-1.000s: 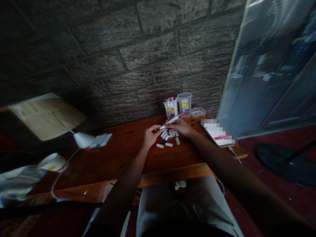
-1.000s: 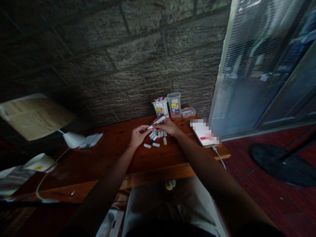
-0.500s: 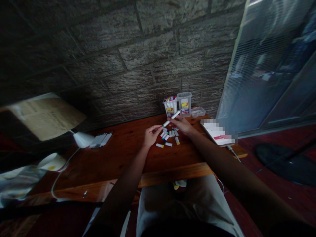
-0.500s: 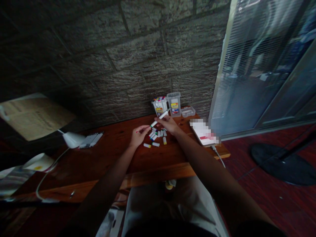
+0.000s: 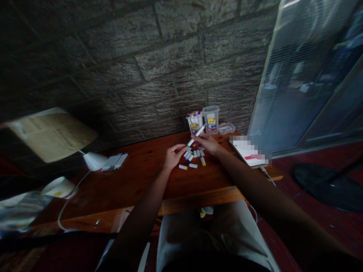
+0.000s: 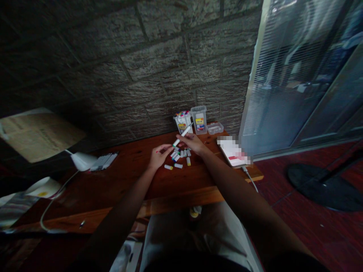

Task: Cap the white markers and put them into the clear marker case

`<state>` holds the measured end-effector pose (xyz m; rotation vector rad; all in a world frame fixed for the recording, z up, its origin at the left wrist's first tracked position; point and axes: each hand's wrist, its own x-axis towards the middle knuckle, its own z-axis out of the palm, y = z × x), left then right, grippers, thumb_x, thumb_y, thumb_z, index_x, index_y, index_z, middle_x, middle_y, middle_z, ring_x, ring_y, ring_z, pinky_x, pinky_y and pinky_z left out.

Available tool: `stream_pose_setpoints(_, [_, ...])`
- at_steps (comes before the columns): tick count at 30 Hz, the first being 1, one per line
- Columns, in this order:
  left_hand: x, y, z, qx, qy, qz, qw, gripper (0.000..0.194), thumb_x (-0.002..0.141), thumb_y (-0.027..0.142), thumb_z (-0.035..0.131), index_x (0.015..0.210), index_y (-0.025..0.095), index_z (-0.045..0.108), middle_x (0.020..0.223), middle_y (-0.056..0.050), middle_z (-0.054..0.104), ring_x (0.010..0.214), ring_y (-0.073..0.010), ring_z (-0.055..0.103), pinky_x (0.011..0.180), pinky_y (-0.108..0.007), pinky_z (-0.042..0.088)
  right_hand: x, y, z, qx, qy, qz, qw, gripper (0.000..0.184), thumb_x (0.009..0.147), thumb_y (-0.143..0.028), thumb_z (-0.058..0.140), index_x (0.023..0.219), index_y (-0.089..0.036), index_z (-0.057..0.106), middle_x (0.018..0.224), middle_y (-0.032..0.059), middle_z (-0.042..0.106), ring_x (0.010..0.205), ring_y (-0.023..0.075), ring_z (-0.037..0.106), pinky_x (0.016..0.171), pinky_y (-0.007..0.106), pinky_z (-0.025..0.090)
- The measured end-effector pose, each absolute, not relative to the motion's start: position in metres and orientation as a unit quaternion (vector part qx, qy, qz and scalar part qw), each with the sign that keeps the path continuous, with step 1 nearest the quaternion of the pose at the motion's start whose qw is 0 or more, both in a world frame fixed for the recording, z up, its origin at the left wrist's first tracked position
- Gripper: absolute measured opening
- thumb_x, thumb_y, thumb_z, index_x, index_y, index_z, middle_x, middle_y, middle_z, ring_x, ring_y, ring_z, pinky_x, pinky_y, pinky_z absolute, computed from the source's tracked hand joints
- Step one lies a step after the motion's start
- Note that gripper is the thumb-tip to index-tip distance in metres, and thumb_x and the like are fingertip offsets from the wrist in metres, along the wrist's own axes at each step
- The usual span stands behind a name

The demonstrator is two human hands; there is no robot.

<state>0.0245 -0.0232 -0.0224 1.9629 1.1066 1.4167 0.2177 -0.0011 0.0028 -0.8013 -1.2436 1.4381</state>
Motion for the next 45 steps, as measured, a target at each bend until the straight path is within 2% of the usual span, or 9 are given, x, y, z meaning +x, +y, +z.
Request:
stream_pose_setpoints(6, [0.0243, -0.0223, -0.0235, 0.719, 0.404, 0.513, 0.237, 0.028, 0.078, 0.041, 0.07, 0.091, 0.016, 0.072, 0.082, -0.005, 0.073, 0.07, -0.0151, 0.066, 0.068, -0.028, 0.052, 0.2172, -0.0008, 0.0026, -0.319, -0.516, 0.618, 0.501, 0.032, 0.069, -0.044, 0.079, 0.075, -0.016, 0.064, 0.067, 0.002, 0.069, 0.057, 0.0097, 0.063, 0.044, 0.016, 0.042])
stream_pose_setpoints(18, [0.0257, -0.027, -0.0191, 0.719, 0.413, 0.511, 0.227, 0.027, 0.075, 0.04, 0.073, 0.089, 0.017, 0.071, 0.077, -0.003, 0.072, 0.065, -0.0141, 0.063, 0.06, -0.026, 0.048, 0.2174, -0.003, 0.0003, -0.289, -0.538, 0.627, 0.484, 0.04, 0.064, -0.05, 0.08, 0.075, -0.015, 0.064, 0.063, -0.0002, 0.066, 0.056, 0.0092, 0.062, 0.046, 0.016, 0.044])
stream_pose_setpoints(23, [0.0244, -0.0237, -0.0214, 0.716, 0.405, 0.517, 0.236, 0.038, 0.071, 0.04, 0.077, 0.099, 0.016, 0.069, 0.078, -0.004, 0.072, 0.063, -0.0137, 0.061, 0.056, -0.026, 0.045, 0.2165, -0.0034, 0.0003, -0.291, -0.55, 0.623, 0.474, 0.041, 0.064, -0.053, 0.079, 0.074, -0.015, 0.064, 0.061, -0.0006, 0.064, 0.054, 0.0085, 0.06, 0.046, 0.016, 0.043])
stream_pose_setpoints(26, [0.0244, -0.0226, -0.0219, 0.715, 0.402, 0.523, 0.234, 0.042, 0.07, 0.041, 0.077, 0.103, 0.017, 0.068, 0.081, -0.004, 0.072, 0.066, -0.014, 0.062, 0.06, -0.026, 0.045, 0.215, -0.004, 0.0, -0.294, -0.557, 0.617, 0.471, 0.043, 0.065, -0.056, 0.077, 0.075, -0.016, 0.064, 0.058, -0.0023, 0.06, 0.049, 0.0069, 0.054, 0.044, 0.017, 0.041])
stream_pose_setpoints(29, [0.0251, -0.0234, -0.0207, 0.715, 0.401, 0.524, 0.231, 0.04, 0.07, 0.04, 0.078, 0.102, 0.018, 0.067, 0.08, -0.003, 0.073, 0.068, -0.0142, 0.063, 0.064, -0.027, 0.046, 0.214, -0.004, -0.001, -0.302, -0.564, 0.607, 0.472, 0.043, 0.066, -0.057, 0.075, 0.076, -0.016, 0.064, 0.058, -0.0029, 0.059, 0.047, 0.0063, 0.051, 0.042, 0.018, 0.039])
stream_pose_setpoints(35, [0.0259, -0.0257, -0.0186, 0.721, 0.387, 0.528, 0.227, 0.039, 0.068, 0.037, 0.079, 0.1, 0.018, 0.067, 0.081, -0.003, 0.073, 0.073, -0.0154, 0.065, 0.068, -0.028, 0.048, 0.2149, -0.0041, -0.0018, -0.298, -0.576, 0.604, 0.464, 0.041, 0.069, -0.054, 0.074, 0.081, -0.015, 0.065, 0.062, -0.0015, 0.062, 0.05, 0.007, 0.053, 0.045, 0.018, 0.04])
stream_pose_setpoints(45, [0.0249, -0.0269, -0.0191, 0.723, 0.401, 0.518, 0.219, 0.034, 0.072, 0.038, 0.076, 0.098, 0.017, 0.068, 0.078, -0.003, 0.072, 0.067, -0.0139, 0.064, 0.063, -0.026, 0.047, 0.2158, -0.0081, 0.001, -0.292, -0.577, 0.615, 0.451, 0.041, 0.068, -0.054, 0.076, 0.079, -0.015, 0.065, 0.063, -0.0003, 0.063, 0.054, 0.0085, 0.057, 0.045, 0.018, 0.042])
